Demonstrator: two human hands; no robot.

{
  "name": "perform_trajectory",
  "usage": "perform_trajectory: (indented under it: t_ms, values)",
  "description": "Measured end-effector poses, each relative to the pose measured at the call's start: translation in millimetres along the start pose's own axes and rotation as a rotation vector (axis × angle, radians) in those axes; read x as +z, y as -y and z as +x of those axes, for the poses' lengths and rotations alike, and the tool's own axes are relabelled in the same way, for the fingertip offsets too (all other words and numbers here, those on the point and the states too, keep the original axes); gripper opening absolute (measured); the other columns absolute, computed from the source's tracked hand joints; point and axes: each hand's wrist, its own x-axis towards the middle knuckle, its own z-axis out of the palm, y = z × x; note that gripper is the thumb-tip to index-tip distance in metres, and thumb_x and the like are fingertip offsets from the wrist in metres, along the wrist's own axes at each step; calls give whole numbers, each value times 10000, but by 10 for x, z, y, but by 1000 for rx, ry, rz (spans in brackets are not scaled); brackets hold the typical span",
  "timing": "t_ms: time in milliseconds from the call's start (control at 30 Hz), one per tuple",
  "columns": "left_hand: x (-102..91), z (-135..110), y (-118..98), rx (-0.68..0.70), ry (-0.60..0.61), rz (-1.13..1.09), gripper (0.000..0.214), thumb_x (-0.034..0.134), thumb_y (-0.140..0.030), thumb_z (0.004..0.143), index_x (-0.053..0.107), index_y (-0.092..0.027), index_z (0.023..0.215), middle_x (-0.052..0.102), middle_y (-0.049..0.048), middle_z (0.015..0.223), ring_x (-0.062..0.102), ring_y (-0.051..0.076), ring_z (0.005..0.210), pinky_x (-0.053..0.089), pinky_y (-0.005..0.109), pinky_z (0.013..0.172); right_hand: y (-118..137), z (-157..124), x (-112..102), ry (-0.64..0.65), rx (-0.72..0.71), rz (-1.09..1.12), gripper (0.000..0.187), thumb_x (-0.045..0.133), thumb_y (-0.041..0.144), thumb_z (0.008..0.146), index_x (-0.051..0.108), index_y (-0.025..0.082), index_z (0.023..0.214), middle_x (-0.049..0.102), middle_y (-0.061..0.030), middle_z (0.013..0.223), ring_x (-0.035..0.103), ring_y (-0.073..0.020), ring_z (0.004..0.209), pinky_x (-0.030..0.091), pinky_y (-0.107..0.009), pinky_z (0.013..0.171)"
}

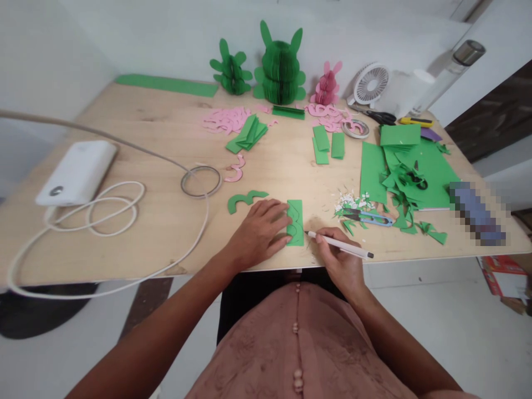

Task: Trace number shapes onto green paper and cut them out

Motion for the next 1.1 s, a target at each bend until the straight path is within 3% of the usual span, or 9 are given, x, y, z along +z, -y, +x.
perform_trajectory:
  t_ms: [333,433,533,667,867,1100]
  values:
    - [-9,3,-7,2,8,8,222,523,-325,909,631,-177,1033,579,139,1292,452,309,1247,356,521,1080,9,-69,22,29,30,121,140,595,313,883,681,207,854,733,-31,783,684,-182,722,532,-283,662]
    - [-9,2,-5,7,12,15,224,523,-327,909,629,-177,1039,579,137,1290,449,310,1253,348,521,1089,12,-77,16,10,-55,95,170,558,316,917,685,220,978,748,-54,902,700,-204,825,548,-323,738]
    - [-2,-2,0,3,10,18,221,527,-329,907,629,-182,1037,578,132,1291,451,310,1253,345,522,1093,-11,-63,27,19,-227,27,231,501,258,949,651,238,1123,753,-65,977,692,-224,931,530,-387,851]
    - [10,-9,5,5,-2,14,233,529,-328,907,629,-181,1058,572,135,1303,448,311,1262,345,518,1094,-50,-39,77,64,-408,-160,270,476,201,957,642,226,1169,748,-77,1004,668,-231,930,503,-402,838]
    - [15,-5,6,-1,-3,10,233,516,-331,916,634,-189,1058,575,132,1305,444,310,1270,341,522,1092,-77,-53,127,80,-465,-351,270,470,209,966,675,208,1141,740,-95,954,642,-241,914,466,-385,790]
    - [-8,8,8,-17,14,-7,236,476,-302,932,643,-182,1049,579,129,1296,450,304,1259,342,517,1094,-107,-66,130,83,-517,-404,276,470,206,971,670,188,1160,728,-103,926,631,-241,921,443,-378,778]
